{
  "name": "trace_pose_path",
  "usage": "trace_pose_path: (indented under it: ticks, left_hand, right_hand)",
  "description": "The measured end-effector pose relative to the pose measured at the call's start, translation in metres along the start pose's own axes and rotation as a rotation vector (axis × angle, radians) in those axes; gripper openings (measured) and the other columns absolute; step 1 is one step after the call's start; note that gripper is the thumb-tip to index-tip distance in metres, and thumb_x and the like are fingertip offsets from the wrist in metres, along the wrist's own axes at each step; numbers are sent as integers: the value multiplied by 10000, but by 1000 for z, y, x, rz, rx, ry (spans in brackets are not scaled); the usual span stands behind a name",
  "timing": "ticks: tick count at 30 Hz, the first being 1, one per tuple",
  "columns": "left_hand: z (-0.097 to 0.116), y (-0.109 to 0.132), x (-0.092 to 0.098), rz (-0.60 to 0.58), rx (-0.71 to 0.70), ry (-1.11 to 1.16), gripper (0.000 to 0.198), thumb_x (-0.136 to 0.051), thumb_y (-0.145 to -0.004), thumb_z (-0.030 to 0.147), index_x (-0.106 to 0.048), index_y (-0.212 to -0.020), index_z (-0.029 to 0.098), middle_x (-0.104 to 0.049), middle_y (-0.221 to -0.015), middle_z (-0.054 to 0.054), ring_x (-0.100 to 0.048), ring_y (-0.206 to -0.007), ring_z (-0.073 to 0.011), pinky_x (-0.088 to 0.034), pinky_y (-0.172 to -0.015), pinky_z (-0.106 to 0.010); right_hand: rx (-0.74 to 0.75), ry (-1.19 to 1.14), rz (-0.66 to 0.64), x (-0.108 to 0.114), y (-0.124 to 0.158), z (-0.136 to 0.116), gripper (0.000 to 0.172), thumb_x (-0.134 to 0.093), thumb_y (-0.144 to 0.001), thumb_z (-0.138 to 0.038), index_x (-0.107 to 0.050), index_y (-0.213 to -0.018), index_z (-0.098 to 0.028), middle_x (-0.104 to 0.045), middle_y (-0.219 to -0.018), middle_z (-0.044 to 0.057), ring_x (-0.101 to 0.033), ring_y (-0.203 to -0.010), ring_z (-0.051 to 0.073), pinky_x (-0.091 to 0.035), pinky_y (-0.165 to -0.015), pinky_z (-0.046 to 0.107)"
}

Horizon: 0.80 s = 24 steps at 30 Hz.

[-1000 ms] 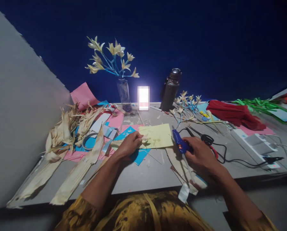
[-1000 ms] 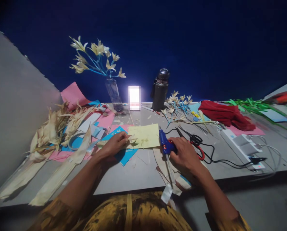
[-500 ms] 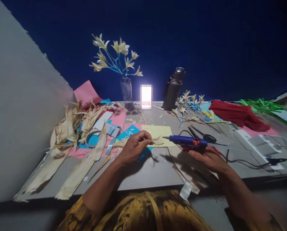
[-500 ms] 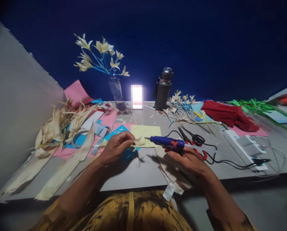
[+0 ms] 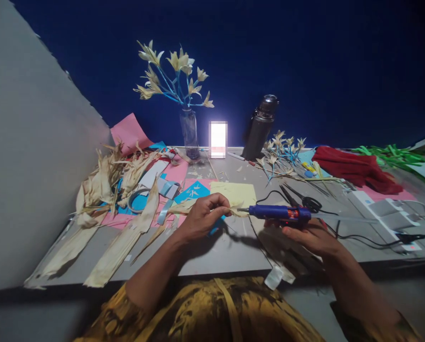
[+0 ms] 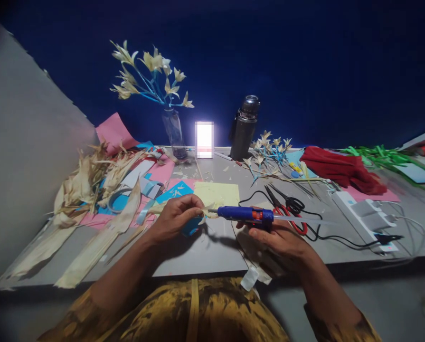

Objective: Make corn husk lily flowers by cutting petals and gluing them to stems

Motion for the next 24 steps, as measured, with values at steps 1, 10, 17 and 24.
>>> trace_pose_path:
  ticks: [1,10,17,24]
  left_hand:
    - [1,0,-1,-2,-3,1,66,-608,-802,211,-649,-762,179,-627,-692,-6,-560,-637,-137,-426,-613,-245]
    - [13,3,-7,-46,-46,-66,87,-593,-823,214,-653,-766,185,-649,-717,-13,-588,-679,-144,-446,-667,-256]
    - [9,6,-10,-65,-5,-34,102,-594,-835,240,-635,-778,167,-626,-695,2,-564,-636,-123,-440,-647,-246]
    - [16,6,-10,-53,-29,-73,85,-605,-809,217,-630,-749,162,-617,-695,2,-554,-662,-129,-428,-660,-248]
  right_hand:
    - [2,-3,-1,0,0,-1,305,-649,-872,-449,-782,-1024,-221,-753,-1032,94,-701,-952,277,-571,-839,380]
    - [-33,8,18,0,2,-4,329,-669,-846,-477,-797,-1007,-221,-765,-998,80,-706,-950,287,-571,-857,378]
    - [-114,-19,11,-3,5,7,406,-687,-816,-540,-797,-1017,-205,-756,-1039,96,-695,-986,303,-553,-909,398]
    - [-55,-32,4,-5,3,0,371,-699,-806,-523,-800,-983,-213,-745,-1060,88,-684,-1011,311,-549,-932,412]
Point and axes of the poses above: each hand's wrist, its own y-axis away from the middle knuckle, its own x-axis out of the back of the hand, z = x × y, the point moved 10 cm from there along -y, towards the middle knuckle
